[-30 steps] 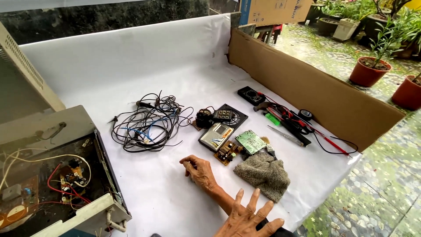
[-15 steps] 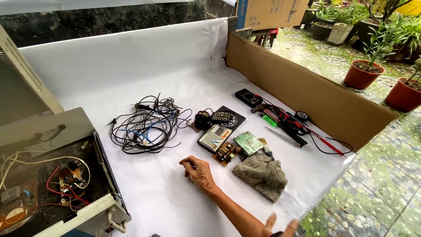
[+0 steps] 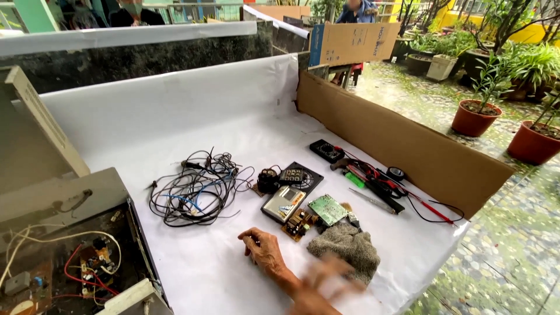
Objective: Testing various electronic components like circuit boards and a cooling fan using a digital multimeter on a repair bench.
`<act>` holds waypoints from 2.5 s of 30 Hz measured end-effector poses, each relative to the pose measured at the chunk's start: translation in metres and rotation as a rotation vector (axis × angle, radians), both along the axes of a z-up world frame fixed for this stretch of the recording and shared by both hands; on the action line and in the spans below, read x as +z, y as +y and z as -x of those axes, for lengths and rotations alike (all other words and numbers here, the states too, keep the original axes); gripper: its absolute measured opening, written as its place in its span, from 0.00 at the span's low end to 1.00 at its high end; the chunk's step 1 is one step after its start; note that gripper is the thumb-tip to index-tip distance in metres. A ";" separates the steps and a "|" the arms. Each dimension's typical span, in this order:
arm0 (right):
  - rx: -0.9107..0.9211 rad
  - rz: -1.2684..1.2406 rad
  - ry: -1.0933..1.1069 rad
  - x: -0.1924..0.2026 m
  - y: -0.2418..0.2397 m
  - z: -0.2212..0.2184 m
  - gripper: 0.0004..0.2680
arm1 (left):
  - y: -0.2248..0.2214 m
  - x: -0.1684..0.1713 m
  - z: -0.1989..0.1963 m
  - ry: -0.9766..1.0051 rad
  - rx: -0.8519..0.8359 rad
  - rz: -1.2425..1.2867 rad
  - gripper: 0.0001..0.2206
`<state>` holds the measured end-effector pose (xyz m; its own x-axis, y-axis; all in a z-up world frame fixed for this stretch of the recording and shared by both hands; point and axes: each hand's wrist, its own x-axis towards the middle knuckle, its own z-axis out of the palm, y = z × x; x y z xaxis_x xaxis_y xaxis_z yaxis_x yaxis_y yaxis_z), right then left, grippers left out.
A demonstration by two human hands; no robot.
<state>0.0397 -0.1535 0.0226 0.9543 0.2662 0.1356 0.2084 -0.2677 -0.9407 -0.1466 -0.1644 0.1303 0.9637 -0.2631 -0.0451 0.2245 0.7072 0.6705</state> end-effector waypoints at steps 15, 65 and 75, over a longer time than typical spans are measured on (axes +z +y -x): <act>-0.163 0.921 -0.456 -0.006 -0.247 0.028 0.23 | 0.102 -0.123 -0.129 -0.026 1.090 -0.937 0.13; 0.022 0.754 -0.121 -0.014 0.147 -0.167 0.41 | 0.112 -0.228 -0.192 0.185 1.545 -0.752 0.16; -0.297 0.702 -0.548 0.043 -0.021 -0.203 0.19 | 0.108 -0.164 -0.147 0.265 1.131 -0.769 0.20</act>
